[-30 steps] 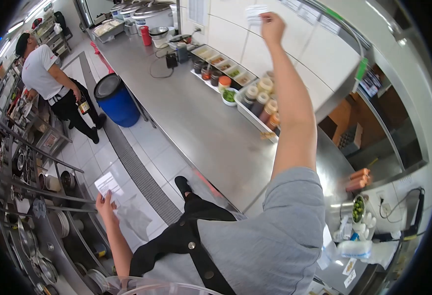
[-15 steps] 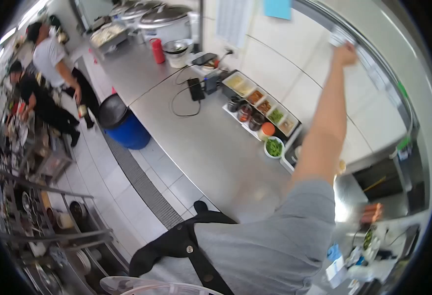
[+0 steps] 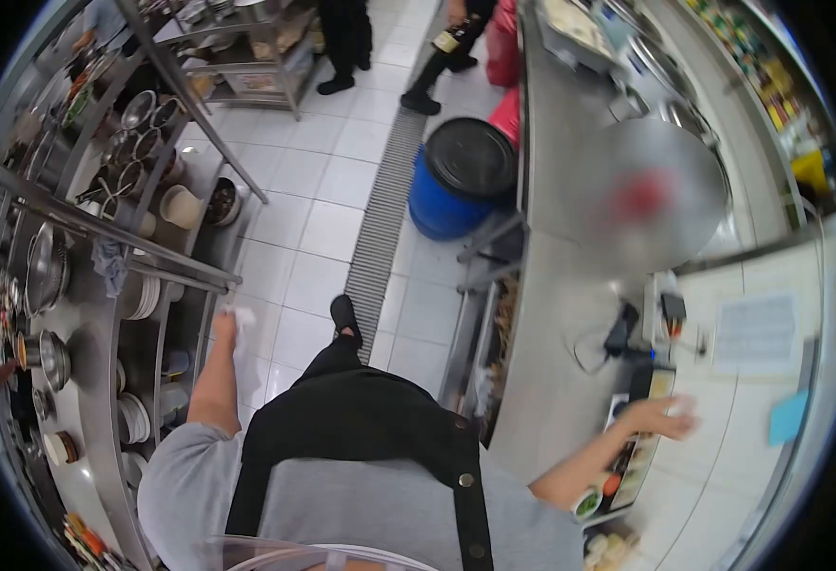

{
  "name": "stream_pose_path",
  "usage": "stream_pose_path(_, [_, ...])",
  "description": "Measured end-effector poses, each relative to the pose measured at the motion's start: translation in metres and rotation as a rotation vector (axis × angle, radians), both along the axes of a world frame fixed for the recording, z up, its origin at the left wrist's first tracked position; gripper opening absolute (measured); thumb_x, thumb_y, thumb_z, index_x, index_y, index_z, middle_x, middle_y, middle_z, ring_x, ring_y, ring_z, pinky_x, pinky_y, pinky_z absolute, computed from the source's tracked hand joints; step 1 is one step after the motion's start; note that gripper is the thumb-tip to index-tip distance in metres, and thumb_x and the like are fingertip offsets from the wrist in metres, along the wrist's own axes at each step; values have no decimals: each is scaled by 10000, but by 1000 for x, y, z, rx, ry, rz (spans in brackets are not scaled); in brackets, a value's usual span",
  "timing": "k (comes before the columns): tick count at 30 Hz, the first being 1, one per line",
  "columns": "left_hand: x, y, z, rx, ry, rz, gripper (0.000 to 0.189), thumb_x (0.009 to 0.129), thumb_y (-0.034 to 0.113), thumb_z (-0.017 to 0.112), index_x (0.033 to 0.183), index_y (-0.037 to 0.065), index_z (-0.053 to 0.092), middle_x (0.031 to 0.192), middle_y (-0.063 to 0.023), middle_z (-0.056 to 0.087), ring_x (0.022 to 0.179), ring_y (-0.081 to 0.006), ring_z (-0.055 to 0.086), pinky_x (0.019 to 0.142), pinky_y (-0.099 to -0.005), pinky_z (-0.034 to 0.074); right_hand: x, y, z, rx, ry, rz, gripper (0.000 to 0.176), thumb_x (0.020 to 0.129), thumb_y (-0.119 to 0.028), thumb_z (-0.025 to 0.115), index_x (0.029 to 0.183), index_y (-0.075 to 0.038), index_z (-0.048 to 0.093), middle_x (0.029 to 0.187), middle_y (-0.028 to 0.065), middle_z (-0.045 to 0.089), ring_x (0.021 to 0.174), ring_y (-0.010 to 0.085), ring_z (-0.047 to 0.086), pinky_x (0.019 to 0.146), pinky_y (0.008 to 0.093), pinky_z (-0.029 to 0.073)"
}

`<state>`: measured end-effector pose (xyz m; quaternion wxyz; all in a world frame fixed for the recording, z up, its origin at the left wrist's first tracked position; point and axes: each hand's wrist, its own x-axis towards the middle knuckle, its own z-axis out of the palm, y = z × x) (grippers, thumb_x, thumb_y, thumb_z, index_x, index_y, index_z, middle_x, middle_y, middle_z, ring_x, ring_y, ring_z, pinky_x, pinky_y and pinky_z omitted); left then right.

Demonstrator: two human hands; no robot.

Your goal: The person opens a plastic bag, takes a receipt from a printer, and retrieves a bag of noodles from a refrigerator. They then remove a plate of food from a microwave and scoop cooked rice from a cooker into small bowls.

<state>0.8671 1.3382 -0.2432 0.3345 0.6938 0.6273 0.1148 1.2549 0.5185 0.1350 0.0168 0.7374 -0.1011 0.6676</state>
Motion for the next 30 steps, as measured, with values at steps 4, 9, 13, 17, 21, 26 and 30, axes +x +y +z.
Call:
stream_pose_path(4, [182, 101, 92, -584, -842, 96, 370, 938, 301, 619, 1222, 64, 628, 1120, -54, 643, 981, -205, 606, 837, -371, 481, 26, 327, -152, 433, 664, 775, 488, 853, -221, 718, 1252, 7, 552, 1322, 203, 518, 1271, 347, 447, 1102, 462, 308])
stream_pose_path(9, [362, 152, 278, -892, -1310, -171, 210, 976, 306, 636, 977, 116, 547, 768, 22, 444, 494, -59, 373, 439, -217, 248, 47, 582, -116, 72, 1217, 1644, 458, 829, -34, 722, 1268, -50, 593, 1455, 195, 418, 1179, 328, 528, 1014, 426, 422])
stream_pose_path(13, [454, 168, 367, -916, -1223, -301, 206, 966, 287, 657, 990, 88, 608, 757, 17, 490, 445, -53, 353, 413, -222, 230, 125, 654, -115, 205, 1162, 1617, 484, 832, 21, 709, 1294, -44, 582, 1473, 171, 404, 1104, 262, 572, 932, 369, 498])
stream_pose_path(17, [522, 209, 370, -849, -1167, -330, 189, 954, 257, 678, 962, 69, 662, 750, 11, 535, 421, -55, 357, 406, -227, 224, 219, 686, -145, 448, 1200, 1542, 455, 875, 15, 674, 1315, -26, 564, 1398, 142, 483, 901, 176, 631, 854, 309, 527])
stream_pose_path(21, [574, 273, 381, -756, -1096, -240, 204, 948, 251, 686, 945, 47, 672, 740, 3, 551, 426, -56, 353, 411, -238, 225, 316, 750, -162, 401, 1351, 1572, 492, 896, 4, 653, 1367, -34, 516, 1226, 127, 614, 841, 161, 644, 787, 296, 532])
stream_pose_path(26, [617, 352, 388, -642, -1155, -160, 248, 952, 274, 679, 924, 27, 682, 761, -2, 583, 445, -56, 355, 427, -240, 239, 407, 920, -109, 330, 1438, 1947, 505, 949, -75, 617, 1425, -41, 452, 1199, 131, 635, 912, 166, 630, 844, 316, 521])
stream_pose_path(30, [639, 402, 390, -568, -1159, -94, 266, 951, 284, 681, 926, 19, 688, 792, 1, 610, 455, -57, 361, 449, -242, 264, 424, 1061, -37, 260, 1649, 2280, 464, 960, -86, 611, 1395, -19, 466, 1239, 122, 612, 990, 165, 623, 886, 321, 505])
